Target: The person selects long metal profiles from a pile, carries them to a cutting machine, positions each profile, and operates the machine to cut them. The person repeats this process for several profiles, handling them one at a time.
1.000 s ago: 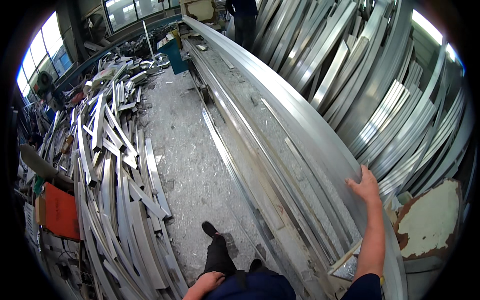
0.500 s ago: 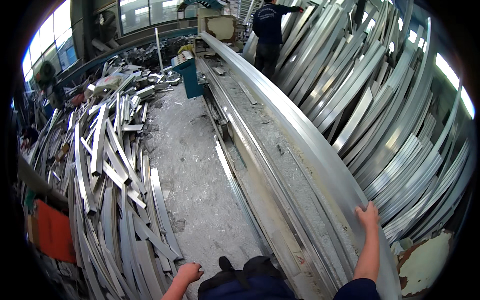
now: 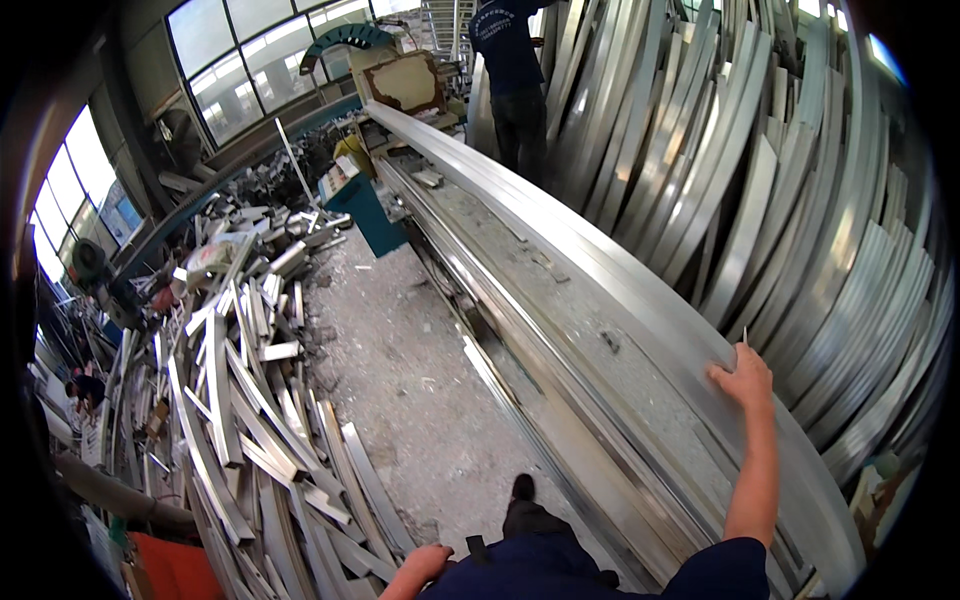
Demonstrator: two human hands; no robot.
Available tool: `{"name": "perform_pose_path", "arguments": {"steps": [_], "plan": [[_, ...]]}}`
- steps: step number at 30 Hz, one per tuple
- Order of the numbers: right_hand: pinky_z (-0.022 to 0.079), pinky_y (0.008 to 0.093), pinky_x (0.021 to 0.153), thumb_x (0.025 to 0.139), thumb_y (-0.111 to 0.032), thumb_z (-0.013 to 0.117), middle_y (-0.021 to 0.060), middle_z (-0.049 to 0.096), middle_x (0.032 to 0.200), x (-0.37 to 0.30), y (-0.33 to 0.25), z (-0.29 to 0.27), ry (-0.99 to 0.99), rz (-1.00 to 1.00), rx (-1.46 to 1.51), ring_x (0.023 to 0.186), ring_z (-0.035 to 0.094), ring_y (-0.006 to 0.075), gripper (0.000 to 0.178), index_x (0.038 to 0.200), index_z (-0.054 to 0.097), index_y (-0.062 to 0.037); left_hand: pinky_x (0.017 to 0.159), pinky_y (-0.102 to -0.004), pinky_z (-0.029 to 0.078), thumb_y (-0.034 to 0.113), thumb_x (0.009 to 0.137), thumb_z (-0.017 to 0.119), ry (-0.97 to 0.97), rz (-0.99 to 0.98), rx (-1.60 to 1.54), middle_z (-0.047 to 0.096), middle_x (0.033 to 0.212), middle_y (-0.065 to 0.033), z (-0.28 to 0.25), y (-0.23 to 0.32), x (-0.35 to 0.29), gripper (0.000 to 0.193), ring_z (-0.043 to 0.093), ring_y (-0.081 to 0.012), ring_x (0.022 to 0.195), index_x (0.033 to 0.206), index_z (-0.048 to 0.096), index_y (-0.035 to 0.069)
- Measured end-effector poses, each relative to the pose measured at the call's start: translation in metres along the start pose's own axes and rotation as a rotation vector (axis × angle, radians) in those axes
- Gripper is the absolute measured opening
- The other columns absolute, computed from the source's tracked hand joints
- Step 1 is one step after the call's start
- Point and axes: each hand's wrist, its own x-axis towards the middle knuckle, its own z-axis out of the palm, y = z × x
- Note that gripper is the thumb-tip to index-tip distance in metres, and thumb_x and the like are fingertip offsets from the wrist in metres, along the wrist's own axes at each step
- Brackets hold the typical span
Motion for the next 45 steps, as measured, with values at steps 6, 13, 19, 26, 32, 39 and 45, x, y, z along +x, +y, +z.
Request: {"name": "perform_pose_path", "arguments": {"steps": [6, 13, 19, 26, 32, 39, 45], "plan": [[0.048, 0.0471, 0.072, 0.06, -0.045, 0.08, 0.0204, 0.064, 0.085, 0.068, -0.067, 0.025, -0.137, 0.036, -0.086, 0.083, 0.062, 0.0367, 0.054, 0.083, 0.057, -0.0023, 0.079, -0.0472, 0.052, 0.038, 0.085, 0.062, 0.219, 0.063, -0.027, 0.066, 0.098, -0.0187, -0.157, -0.048, 0.097, 0.035, 0.063, -0.0371, 0.095, 0.102, 0.066, 0.008], [0.045, 0.0449, 0.062, 0.051, -0.031, 0.086, 0.0155, 0.061, 0.073, 0.025, -0.1, -0.001, 0.119, -0.056, -0.084, 0.069, 0.06, 0.0374, 0.049, 0.077, 0.054, -0.0049, 0.086, -0.0378, 0.05, 0.047, 0.092, 0.058, 0.088, 0.358, -0.424, 0.068, 0.108, -0.0159, -0.352, 0.0, 0.226, 0.05, 0.065, -0.0282, 0.099, 0.117, 0.063, 0.004], [0.04, 0.045, 0.057, 0.049, -0.028, 0.086, 0.0124, 0.056, 0.068, -0.049, -0.17, -0.007, 0.122, -0.101, -0.141, 0.064, 0.055, 0.0356, 0.049, 0.076, 0.053, -0.0057, 0.084, -0.0372, 0.051, 0.05, 0.099, 0.044, 0.051, 0.51, -1.664, 0.063, 0.11, -0.0135, -0.528, 0.045, 0.343, 0.058, 0.062, -0.023, 0.094, 0.128, 0.047, 0.0], [0.041, 0.0449, 0.063, 0.049, -0.029, 0.087, 0.0114, 0.056, 0.072, -0.157, -0.216, 0.053, -0.139, 0.089, -0.001, 0.07, 0.056, 0.0342, 0.051, 0.081, 0.055, -0.0074, 0.074, -0.0366, 0.054, 0.045, 0.089, 0.062, 0.127, 0.414, -2.15, 0.063, 0.086, -0.0148, -0.603, 0.018, 0.384, 0.052, 0.062, -0.025, 0.08, 0.1, 0.058, -0.006], [0.045, 0.0464, 0.066, 0.052, -0.023, 0.084, 0.0156, 0.06, 0.077, -0.224, -0.192, 0.105, -0.136, 0.259, -0.082, 0.078, 0.059, 0.0395, 0.046, 0.086, 0.058, -0.0054, 0.081, -0.039, 0.051, 0.031, 0.086, 0.066, -0.138, 0.451, -2.015, 0.062, 0.086, -0.0122, -0.508, -0.003, 0.368, 0.029, 0.061, -0.0271, 0.084, 0.094, 0.059, 0.003], [0.047, 0.0483, 0.075, 0.053, -0.008, 0.078, 0.0192, 0.062, 0.091, -0.3, -0.1, 0.128, -0.292, 0.413, 0.001, 0.087, 0.06, 0.042, 0.045, 0.093, 0.06, -0.0032, 0.094, -0.041, 0.046, 0.024, 0.086, 0.07, -0.37, 0.256, -1.938, 0.063, 0.108, -0.0103, -0.417, 0.018, 0.328, 0.03, 0.059, -0.024, 0.103, 0.105, 0.059, 0.004], [0.043, 0.0479, 0.087, 0.053, -0.007, 0.076, 0.0181, 0.061, 0.095, -0.339, -0.016, 0.189, -0.13, 0.29, -0.061, 0.097, 0.057, 0.0391, 0.05, 0.1, 0.058, -0.0046, 0.096, -0.0425, 0.046, 0.022, 0.085, 0.071, -0.437, 0.081, -1.795, 0.063, 0.111, -0.0092, -0.346, 0.002, 0.37, 0.033, 0.059, -0.0242, 0.105, 0.111, 0.059, 0.005]]}}
